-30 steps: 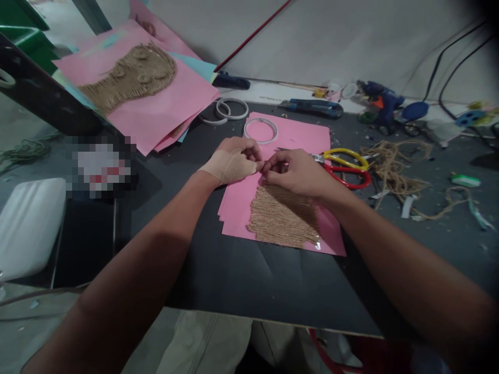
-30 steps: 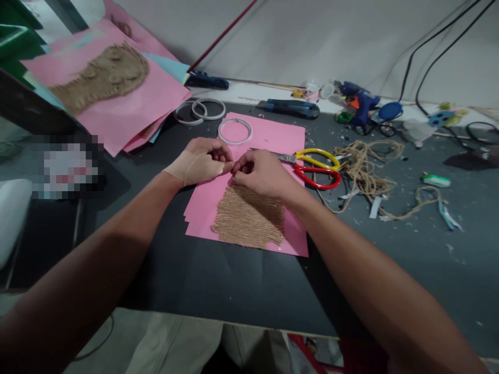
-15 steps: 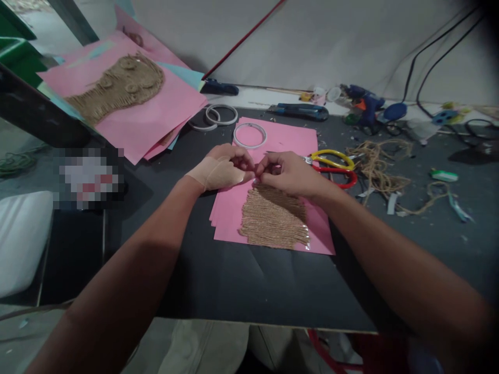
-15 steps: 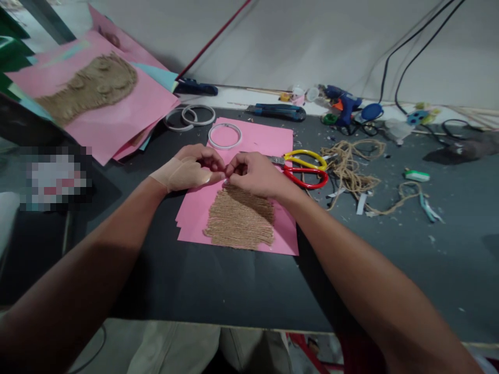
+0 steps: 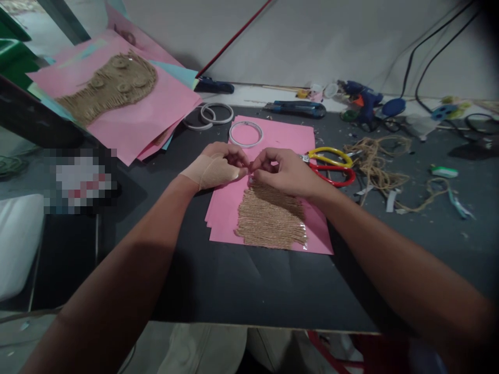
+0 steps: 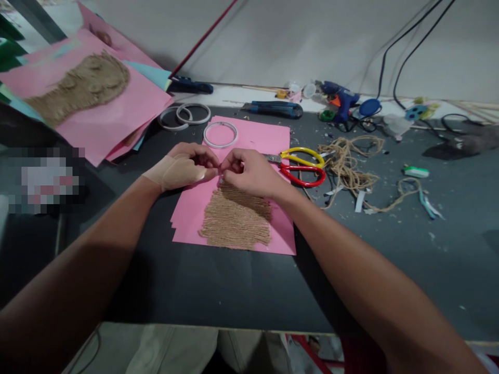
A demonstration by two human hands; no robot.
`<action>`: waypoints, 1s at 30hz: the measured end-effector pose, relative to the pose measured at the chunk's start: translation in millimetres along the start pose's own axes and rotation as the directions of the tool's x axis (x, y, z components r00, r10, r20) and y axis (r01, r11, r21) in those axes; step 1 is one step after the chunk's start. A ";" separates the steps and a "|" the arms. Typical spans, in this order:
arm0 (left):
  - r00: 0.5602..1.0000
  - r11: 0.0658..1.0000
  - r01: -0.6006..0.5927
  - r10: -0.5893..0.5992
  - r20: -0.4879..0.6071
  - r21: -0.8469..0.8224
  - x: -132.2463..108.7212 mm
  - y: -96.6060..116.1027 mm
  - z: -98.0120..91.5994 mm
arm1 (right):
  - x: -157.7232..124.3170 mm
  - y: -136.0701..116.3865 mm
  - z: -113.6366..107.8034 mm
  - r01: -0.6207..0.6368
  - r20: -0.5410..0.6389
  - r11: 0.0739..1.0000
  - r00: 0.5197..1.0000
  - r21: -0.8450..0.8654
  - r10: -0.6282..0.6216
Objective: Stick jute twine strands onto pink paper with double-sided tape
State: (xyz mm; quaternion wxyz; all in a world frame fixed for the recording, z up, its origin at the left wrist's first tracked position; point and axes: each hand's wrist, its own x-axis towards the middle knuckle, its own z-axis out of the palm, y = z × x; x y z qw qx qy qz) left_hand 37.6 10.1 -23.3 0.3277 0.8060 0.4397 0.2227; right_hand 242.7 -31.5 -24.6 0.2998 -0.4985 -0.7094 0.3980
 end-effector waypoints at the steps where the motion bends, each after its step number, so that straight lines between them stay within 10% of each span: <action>1: 1.000 1.000 -0.006 0.006 -0.003 0.005 0.1 -0.4 0.0 | -0.2 -0.2 0.6 0.003 -0.014 1.000 1.000 0.006 -0.003; 30: 1.000 1.000 -0.007 0.007 -0.018 -0.019 1.0 -2.4 2.4 | 1.8 -4.1 9.0 -0.054 0.021 0.997 0.998 -0.055 0.055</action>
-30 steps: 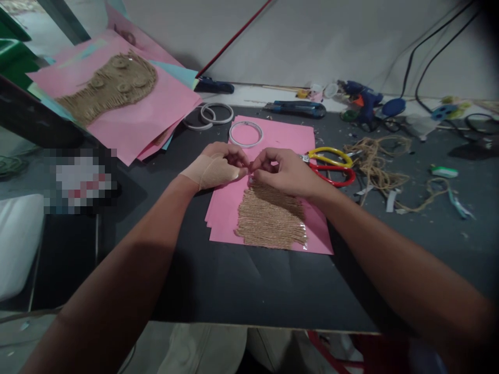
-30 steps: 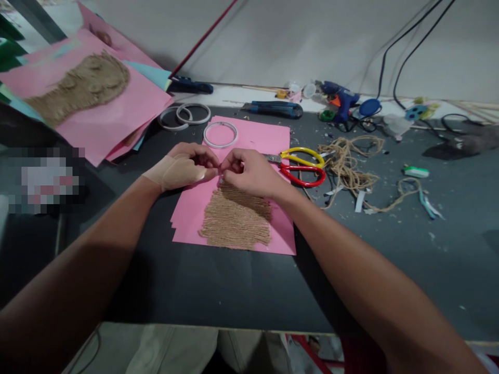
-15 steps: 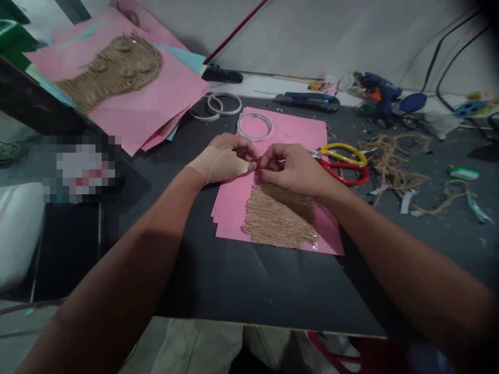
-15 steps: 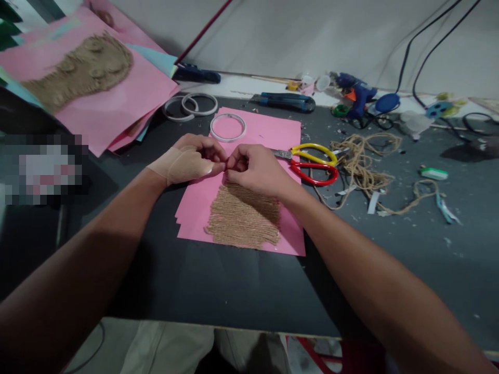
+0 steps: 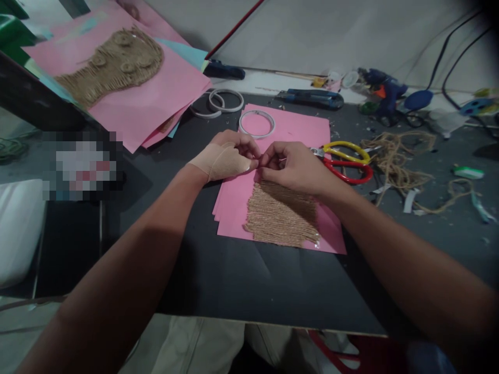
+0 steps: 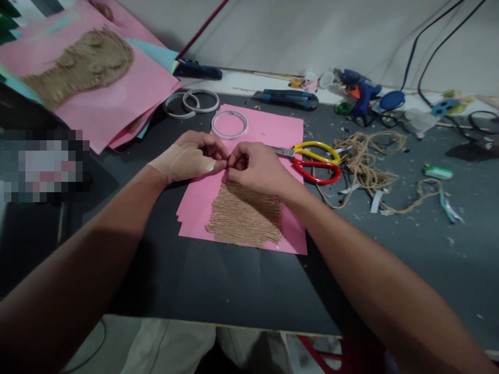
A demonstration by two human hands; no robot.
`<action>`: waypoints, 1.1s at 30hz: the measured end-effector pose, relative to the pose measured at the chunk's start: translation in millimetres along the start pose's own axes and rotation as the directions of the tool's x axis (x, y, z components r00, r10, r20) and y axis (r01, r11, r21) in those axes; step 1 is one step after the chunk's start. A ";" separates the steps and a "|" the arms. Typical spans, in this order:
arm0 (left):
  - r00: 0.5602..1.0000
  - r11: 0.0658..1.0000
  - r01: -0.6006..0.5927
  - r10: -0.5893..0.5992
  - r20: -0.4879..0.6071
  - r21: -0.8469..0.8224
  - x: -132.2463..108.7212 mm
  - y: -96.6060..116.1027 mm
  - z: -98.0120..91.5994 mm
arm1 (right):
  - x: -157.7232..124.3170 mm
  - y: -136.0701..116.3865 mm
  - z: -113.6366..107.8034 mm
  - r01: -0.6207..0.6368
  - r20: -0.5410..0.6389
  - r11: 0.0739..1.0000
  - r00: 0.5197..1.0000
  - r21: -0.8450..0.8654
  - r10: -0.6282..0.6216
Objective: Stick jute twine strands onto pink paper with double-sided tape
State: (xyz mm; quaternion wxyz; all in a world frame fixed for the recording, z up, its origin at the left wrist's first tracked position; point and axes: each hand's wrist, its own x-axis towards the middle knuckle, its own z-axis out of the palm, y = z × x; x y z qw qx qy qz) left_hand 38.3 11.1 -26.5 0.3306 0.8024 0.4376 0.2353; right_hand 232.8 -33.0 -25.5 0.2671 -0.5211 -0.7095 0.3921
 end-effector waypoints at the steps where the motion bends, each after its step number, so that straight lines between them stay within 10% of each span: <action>1: 1.000 1.000 -0.002 0.002 0.001 0.003 0.0 0.1 0.0 | 0.0 -0.2 0.3 0.000 -0.003 1.000 1.000 -0.006 0.000; 33: 1.000 1.000 0.007 -0.006 0.013 -0.030 -0.9 -2.0 -0.8 | 1.6 0.3 -1.3 -0.057 0.035 0.995 0.998 0.087 0.054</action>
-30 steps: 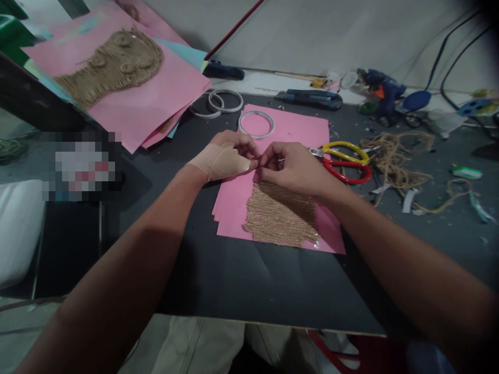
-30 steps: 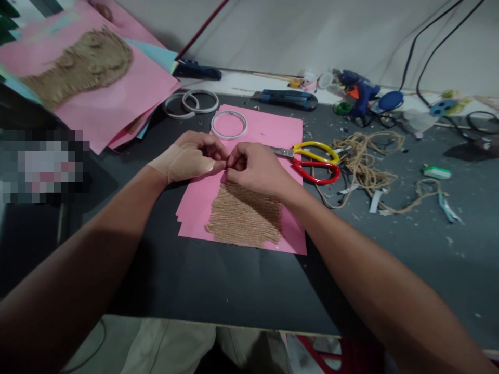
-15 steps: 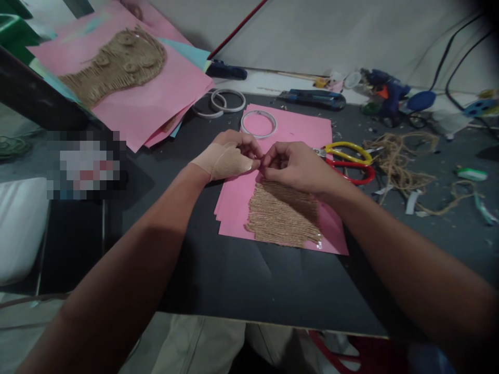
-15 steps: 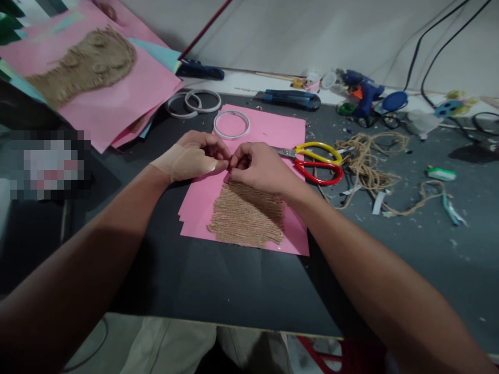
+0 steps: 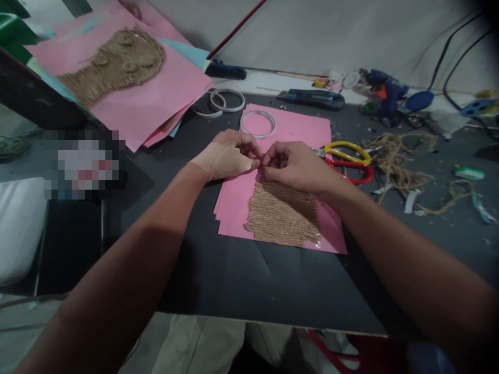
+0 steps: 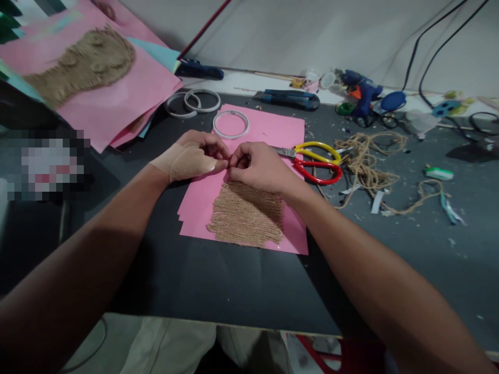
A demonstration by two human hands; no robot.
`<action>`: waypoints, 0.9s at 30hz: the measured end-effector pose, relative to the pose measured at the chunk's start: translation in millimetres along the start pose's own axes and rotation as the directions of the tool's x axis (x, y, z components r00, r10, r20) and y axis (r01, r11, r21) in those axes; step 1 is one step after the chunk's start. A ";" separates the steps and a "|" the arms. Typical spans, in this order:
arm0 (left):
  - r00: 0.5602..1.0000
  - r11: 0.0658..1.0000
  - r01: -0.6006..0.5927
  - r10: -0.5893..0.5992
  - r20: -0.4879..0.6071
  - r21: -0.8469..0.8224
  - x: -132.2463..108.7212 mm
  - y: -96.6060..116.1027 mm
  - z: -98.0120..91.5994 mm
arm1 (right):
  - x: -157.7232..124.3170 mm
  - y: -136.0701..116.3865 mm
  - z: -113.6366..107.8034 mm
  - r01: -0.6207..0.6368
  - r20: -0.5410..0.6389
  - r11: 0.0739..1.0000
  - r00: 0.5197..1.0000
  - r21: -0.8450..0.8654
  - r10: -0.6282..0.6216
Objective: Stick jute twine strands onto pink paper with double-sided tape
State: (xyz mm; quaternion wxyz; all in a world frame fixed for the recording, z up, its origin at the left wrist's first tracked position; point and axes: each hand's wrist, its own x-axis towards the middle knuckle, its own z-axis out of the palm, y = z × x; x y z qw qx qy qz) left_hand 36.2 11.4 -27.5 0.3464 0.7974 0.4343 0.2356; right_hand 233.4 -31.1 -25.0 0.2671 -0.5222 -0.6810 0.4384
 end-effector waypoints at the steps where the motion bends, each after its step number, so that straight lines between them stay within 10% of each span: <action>1: 1.000 1.000 -0.003 0.003 -0.002 0.011 0.2 0.0 0.0 | 0.0 0.3 -0.3 0.002 0.001 1.000 1.000 0.001 -0.002; 27: 1.000 0.997 -0.011 0.010 0.008 0.071 1.0 1.7 -0.8 | -1.3 -2.5 1.4 0.004 -0.029 0.997 1.000 -0.080 -0.007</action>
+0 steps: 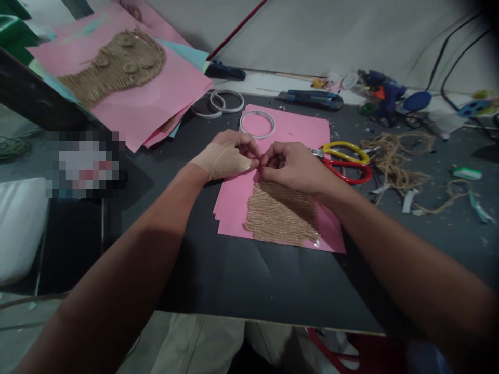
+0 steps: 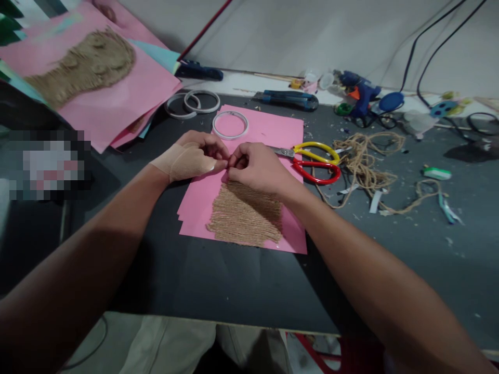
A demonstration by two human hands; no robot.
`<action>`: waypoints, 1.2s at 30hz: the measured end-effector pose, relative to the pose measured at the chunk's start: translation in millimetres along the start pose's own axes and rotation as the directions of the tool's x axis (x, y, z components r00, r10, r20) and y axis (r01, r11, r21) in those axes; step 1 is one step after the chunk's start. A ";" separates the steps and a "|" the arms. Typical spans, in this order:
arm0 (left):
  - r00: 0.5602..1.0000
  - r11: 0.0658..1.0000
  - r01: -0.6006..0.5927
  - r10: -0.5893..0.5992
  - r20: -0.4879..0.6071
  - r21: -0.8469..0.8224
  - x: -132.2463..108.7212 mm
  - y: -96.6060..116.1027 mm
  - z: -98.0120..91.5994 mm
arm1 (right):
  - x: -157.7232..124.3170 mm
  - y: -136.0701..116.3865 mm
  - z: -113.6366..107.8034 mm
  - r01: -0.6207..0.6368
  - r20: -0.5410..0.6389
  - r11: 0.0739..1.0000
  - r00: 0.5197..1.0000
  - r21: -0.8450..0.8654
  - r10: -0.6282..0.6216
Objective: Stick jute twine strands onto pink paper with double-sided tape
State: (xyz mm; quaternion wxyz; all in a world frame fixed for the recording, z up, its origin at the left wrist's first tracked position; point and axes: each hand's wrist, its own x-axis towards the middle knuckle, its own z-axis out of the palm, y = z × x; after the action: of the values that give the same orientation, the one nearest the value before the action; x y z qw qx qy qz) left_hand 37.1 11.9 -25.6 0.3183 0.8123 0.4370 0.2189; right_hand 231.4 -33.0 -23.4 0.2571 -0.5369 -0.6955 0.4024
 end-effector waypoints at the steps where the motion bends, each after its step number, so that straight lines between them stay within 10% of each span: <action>1: 1.000 1.000 0.000 0.000 0.000 -0.004 -0.2 -0.5 0.3 | -0.8 -1.5 0.7 -0.005 -0.009 1.000 1.000 -0.023 0.004; 9: 1.000 0.996 0.031 -0.031 0.006 -0.084 -1.6 -1.0 1.7 | -2.6 -3.7 5.7 0.029 -0.075 0.982 0.996 -0.189 -0.043; 22: 1.000 0.999 -0.007 0.007 0.009 -0.040 0.4 -1.0 -0.2 | -10.8 -12.8 -17.2 -0.020 0.096 0.990 0.995 0.143 0.006; 36: 1.000 1.000 0.007 -0.006 0.029 -0.018 -0.2 -2.6 -0.5 | -19.4 -23.8 6.1 -0.017 -0.034 0.945 0.999 -0.327 0.006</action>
State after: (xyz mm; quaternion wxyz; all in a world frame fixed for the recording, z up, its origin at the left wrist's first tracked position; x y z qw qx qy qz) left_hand 35.2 13.0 -27.1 0.3326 0.8110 0.4331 0.2099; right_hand 219.4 -55.6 -5.3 0.1733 -0.5825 -0.7453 0.2743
